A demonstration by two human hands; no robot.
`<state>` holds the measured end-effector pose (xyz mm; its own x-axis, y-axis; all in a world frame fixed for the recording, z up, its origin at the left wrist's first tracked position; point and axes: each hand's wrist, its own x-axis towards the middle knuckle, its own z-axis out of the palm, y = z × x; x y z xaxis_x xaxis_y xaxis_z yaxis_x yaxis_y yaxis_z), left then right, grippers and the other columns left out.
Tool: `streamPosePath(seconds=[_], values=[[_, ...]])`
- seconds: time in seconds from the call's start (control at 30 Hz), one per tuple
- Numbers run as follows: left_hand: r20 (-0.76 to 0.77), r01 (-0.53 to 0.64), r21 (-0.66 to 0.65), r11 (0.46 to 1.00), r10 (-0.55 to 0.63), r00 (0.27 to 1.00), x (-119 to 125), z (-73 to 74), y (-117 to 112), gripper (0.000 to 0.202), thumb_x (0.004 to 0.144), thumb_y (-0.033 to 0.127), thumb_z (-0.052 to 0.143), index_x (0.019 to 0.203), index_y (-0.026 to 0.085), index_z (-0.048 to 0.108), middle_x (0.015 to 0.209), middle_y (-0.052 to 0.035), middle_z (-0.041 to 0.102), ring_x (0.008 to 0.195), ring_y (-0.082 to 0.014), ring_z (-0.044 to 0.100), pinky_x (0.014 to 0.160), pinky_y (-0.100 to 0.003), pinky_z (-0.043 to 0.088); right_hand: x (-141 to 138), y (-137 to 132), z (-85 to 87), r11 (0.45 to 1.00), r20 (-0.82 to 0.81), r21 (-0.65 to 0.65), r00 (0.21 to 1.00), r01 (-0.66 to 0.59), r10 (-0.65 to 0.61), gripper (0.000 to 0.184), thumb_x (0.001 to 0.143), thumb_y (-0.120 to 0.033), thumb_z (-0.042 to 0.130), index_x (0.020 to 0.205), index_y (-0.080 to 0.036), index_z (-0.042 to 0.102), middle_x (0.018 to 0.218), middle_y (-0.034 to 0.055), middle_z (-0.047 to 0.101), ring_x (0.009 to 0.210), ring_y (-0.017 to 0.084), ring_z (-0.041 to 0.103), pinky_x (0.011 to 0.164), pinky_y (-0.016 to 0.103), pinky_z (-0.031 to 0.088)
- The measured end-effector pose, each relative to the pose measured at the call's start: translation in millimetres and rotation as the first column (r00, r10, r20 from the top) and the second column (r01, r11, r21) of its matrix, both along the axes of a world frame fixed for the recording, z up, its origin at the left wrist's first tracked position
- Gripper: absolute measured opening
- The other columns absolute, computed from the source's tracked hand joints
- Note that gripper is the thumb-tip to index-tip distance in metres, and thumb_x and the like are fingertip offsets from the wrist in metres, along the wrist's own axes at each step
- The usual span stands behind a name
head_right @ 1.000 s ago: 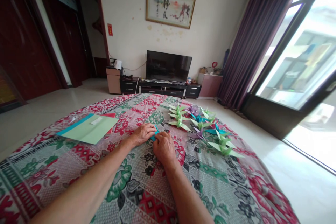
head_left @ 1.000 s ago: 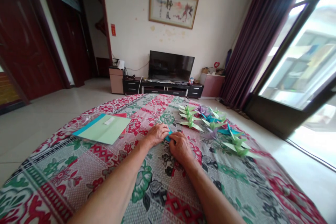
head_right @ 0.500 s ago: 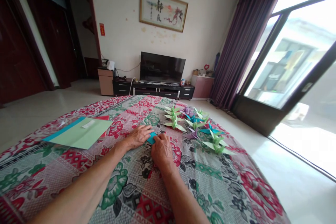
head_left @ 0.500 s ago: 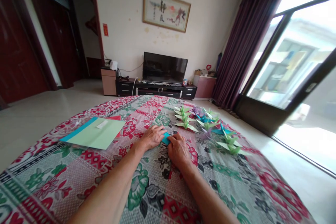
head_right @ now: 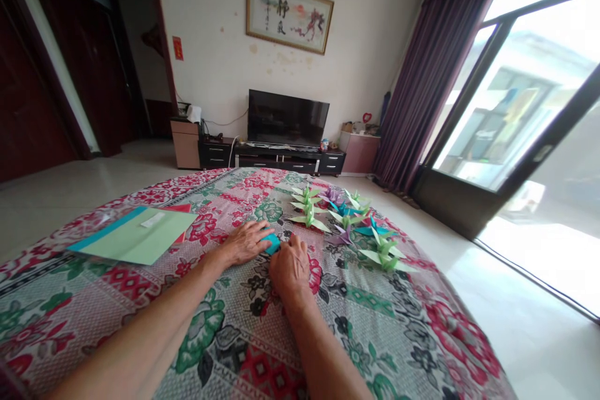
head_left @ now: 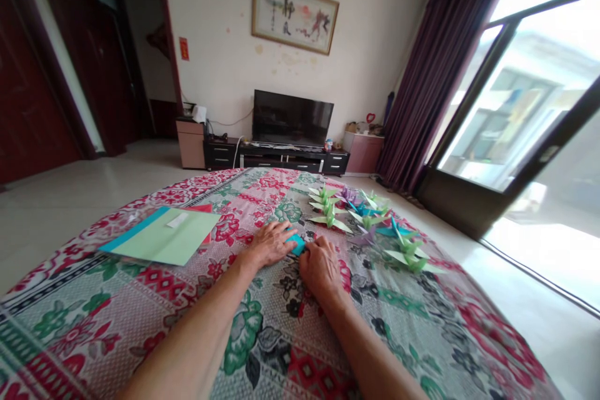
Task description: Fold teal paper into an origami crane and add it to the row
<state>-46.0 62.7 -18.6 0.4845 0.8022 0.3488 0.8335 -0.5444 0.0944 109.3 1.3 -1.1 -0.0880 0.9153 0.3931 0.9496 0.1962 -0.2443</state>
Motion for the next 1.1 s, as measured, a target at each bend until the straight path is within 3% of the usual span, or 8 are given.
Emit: streamPosePath(seconds=[0.13,0.27,0.57,0.8,1.0,1.1], values=[[0.038,0.008,-0.035,0.999,-0.006,0.999,-0.3,2.3,-0.5,0.043,0.088,0.046,0.036,0.123,0.027,0.052,0.133,-0.0044,0.048,0.120,-0.0231,0.042,0.102,-0.039,0.031,2.0,3.3,3.5,0.986,-0.033,0.043,0.986,-0.162,0.164,0.041,0.076,-0.012,0.042,0.114,-0.020,0.056,0.118,0.0068,0.053,0.104,0.020,0.046,0.088,0.030,0.034],[0.120,-0.021,-0.071,0.997,0.030,0.992,1.0,3.8,-1.5,0.053,0.086,0.047,0.038,0.132,0.020,0.042,0.133,-0.0084,0.048,0.122,-0.0242,0.041,0.103,-0.039,0.031,2.5,7.3,4.1,0.958,-0.009,-0.032,0.959,-0.283,0.283,0.035,0.080,-0.017,0.040,0.110,-0.024,0.057,0.119,0.0030,0.055,0.109,0.021,0.044,0.091,0.034,0.031],[0.174,-0.040,-0.135,0.990,0.064,0.983,2.2,8.4,-4.4,0.063,0.082,0.035,0.045,0.139,0.015,0.027,0.127,-0.0127,0.053,0.118,-0.0244,0.045,0.100,-0.039,0.034,-1.1,19.7,5.2,0.961,0.075,-0.093,0.960,-0.261,0.268,0.035,0.088,-0.026,0.030,0.112,-0.026,0.055,0.123,0.0014,0.053,0.106,0.020,0.044,0.089,0.035,0.032],[0.212,-0.036,-0.170,0.985,0.073,0.975,0.8,7.2,-2.8,0.066,0.084,0.042,0.040,0.141,0.013,0.021,0.132,-0.0160,0.048,0.122,-0.0254,0.043,0.101,-0.042,0.033,-6.4,42.9,9.4,0.966,0.079,-0.139,0.970,-0.216,0.228,0.042,0.086,-0.028,0.029,0.120,-0.032,0.053,0.122,0.0004,0.052,0.103,0.022,0.044,0.085,0.036,0.033],[0.303,-0.042,-0.184,0.982,0.098,0.948,2.8,9.5,-6.5,0.083,0.077,0.036,0.050,0.143,0.006,0.006,0.145,-0.0215,0.024,0.133,-0.0275,0.028,0.106,-0.041,0.028,-5.9,52.7,12.6,0.966,0.009,-0.168,0.980,-0.197,0.201,0.039,0.083,-0.033,0.033,0.112,-0.037,0.060,0.116,0.0013,0.054,0.103,0.024,0.046,0.086,0.039,0.034],[0.325,-0.045,-0.214,0.976,0.114,0.939,3.1,11.7,-7.8,0.087,0.074,0.033,0.053,0.143,0.006,0.005,0.147,-0.0216,0.019,0.135,-0.0287,0.023,0.108,-0.043,0.025,-5.2,59.9,14.5,0.958,-0.012,-0.218,0.983,-0.183,0.185,0.037,0.079,-0.036,0.041,0.111,-0.041,0.060,0.117,0.0005,0.053,0.106,0.026,0.046,0.087,0.042,0.035]])
